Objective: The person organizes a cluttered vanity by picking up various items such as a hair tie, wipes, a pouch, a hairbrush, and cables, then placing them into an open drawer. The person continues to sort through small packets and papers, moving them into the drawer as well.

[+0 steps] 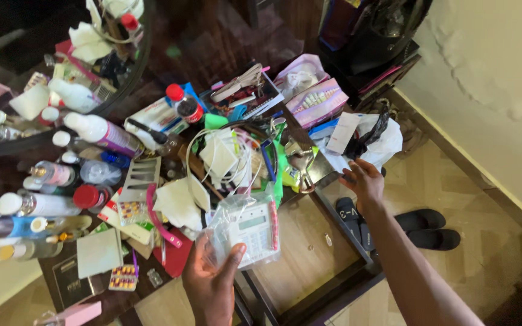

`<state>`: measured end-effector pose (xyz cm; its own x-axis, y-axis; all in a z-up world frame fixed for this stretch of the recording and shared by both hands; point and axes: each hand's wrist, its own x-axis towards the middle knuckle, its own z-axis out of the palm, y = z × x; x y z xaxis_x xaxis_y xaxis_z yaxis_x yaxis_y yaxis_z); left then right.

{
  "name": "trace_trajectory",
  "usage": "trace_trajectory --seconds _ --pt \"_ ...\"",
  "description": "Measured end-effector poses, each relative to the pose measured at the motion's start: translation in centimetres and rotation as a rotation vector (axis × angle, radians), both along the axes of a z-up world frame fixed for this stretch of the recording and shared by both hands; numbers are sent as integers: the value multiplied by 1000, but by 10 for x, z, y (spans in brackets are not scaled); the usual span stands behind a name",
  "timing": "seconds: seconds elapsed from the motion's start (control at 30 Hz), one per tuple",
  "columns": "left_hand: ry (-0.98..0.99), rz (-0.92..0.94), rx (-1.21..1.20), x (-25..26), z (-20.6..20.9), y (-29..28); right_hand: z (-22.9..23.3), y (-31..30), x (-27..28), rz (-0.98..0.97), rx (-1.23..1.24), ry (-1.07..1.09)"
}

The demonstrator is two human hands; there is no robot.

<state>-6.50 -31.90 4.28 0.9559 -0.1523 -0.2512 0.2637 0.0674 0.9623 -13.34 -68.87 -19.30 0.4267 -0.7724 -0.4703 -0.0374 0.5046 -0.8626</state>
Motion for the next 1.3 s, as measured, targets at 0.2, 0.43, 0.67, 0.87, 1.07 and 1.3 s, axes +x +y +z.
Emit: trace_trajectory --seconds 0.2,0.43,0.67,0.87,1.07,1.3 --pt "-21 48 -79 1 -12 50 80 95 -23 -68 -258 -45" --pt "73 100 -199 2 -17 134 139 279 -27 212 -195 -92" --pt "222 33 0 6 -14 231 182 431 -2 619 155 -146" --pt "226 -39 62 11 -9 295 185 497 15 617 279 -143" --pt "-50 -92 358 10 -2 327 178 529 14 614 441 -247" --pt "-124 -136 398 -1 3 327 160 544 15 580 587 -287"
